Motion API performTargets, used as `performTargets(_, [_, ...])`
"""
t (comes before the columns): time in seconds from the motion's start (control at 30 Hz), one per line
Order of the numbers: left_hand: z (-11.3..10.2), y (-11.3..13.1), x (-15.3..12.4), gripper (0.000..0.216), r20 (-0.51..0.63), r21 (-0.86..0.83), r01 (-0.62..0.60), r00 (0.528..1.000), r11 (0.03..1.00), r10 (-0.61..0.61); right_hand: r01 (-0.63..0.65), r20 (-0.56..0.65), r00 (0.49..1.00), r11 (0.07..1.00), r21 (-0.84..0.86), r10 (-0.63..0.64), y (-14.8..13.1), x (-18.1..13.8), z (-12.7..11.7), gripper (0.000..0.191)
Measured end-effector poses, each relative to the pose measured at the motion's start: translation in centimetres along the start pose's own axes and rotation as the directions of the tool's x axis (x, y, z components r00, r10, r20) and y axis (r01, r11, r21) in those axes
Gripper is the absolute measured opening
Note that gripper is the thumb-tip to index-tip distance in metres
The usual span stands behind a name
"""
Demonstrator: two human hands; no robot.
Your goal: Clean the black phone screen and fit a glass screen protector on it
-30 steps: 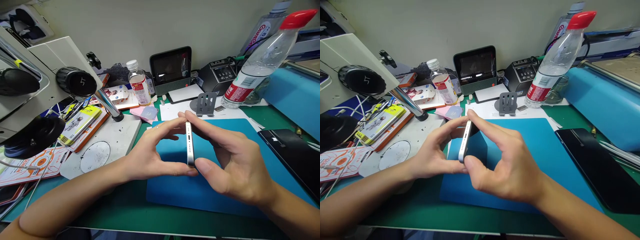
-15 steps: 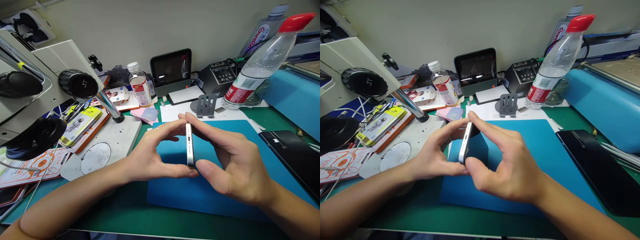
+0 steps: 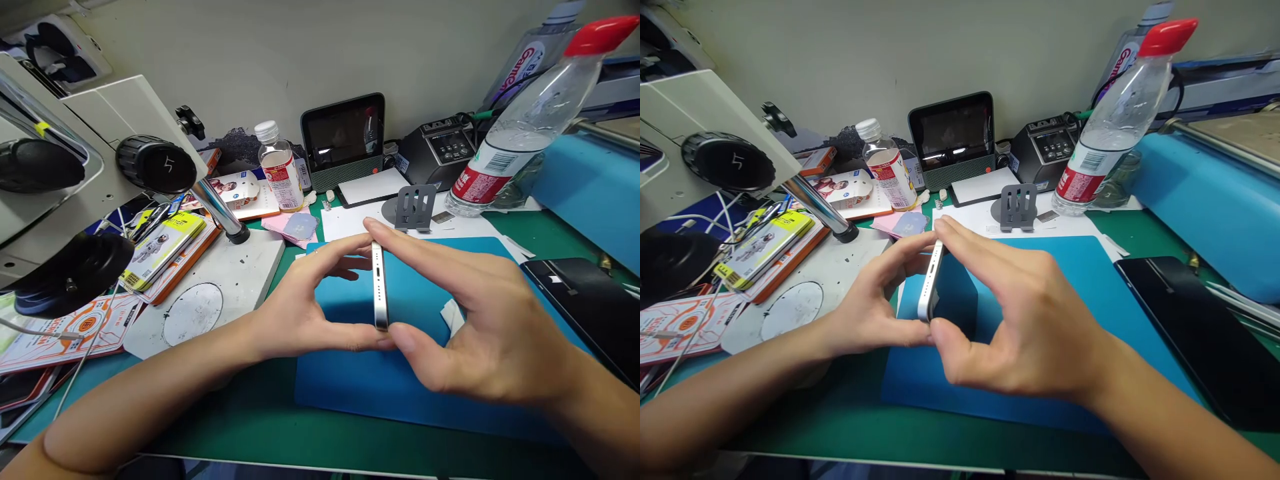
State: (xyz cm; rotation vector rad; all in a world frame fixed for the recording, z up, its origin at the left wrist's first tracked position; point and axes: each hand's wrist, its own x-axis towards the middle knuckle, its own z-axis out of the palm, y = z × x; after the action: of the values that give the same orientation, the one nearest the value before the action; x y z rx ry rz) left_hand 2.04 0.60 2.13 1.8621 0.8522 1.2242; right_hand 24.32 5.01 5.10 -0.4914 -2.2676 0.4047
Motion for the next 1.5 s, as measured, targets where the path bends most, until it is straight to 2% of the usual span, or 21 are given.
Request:
performTargets(0.13, [0.2,-0.2,-0.1,0.087,-0.01,-0.003,-0.012,1.0,1.0,0.012,0.066,-0.037,0.997,0.995,-0.08,-0.069,-0.3,-0.2,-0.1,0.084])
performTargets(0.37, [0.3,-0.5,-0.1,0.087,0.002,0.005,-0.027,1.0,1.0,0.027,0.074,-0.067,0.994,0.991,-0.11,-0.081,-1.0,-0.5,0.2,0.074])
performTargets(0.67, [0.2,-0.5,-0.2,0.087,0.021,-0.042,-0.039,0.999,0.998,0.04,0.108,-0.085,0.989,0.987,-0.118,-0.118,-0.7,-0.9,0.3,0.076])
performTargets(0.93, [0.2,-0.4,-0.1,0.086,0.008,0.001,-0.052,0.999,0.999,0.052,0.159,-0.092,0.979,0.964,-0.212,-0.181,-0.6,-0.9,0.5,0.072])
performTargets(1.37, [0.2,-0.3,-0.1,0.083,0.005,0.022,-0.051,0.999,0.998,0.051,0.148,-0.108,0.979,0.971,-0.185,-0.17,-0.8,-0.8,0.4,0.065])
performTargets(1.5, [0.2,-0.2,0.0,0.082,-0.004,0.015,-0.068,0.998,0.998,0.068,0.173,-0.09,0.976,0.959,-0.226,-0.197,-0.9,-0.6,0.3,0.063])
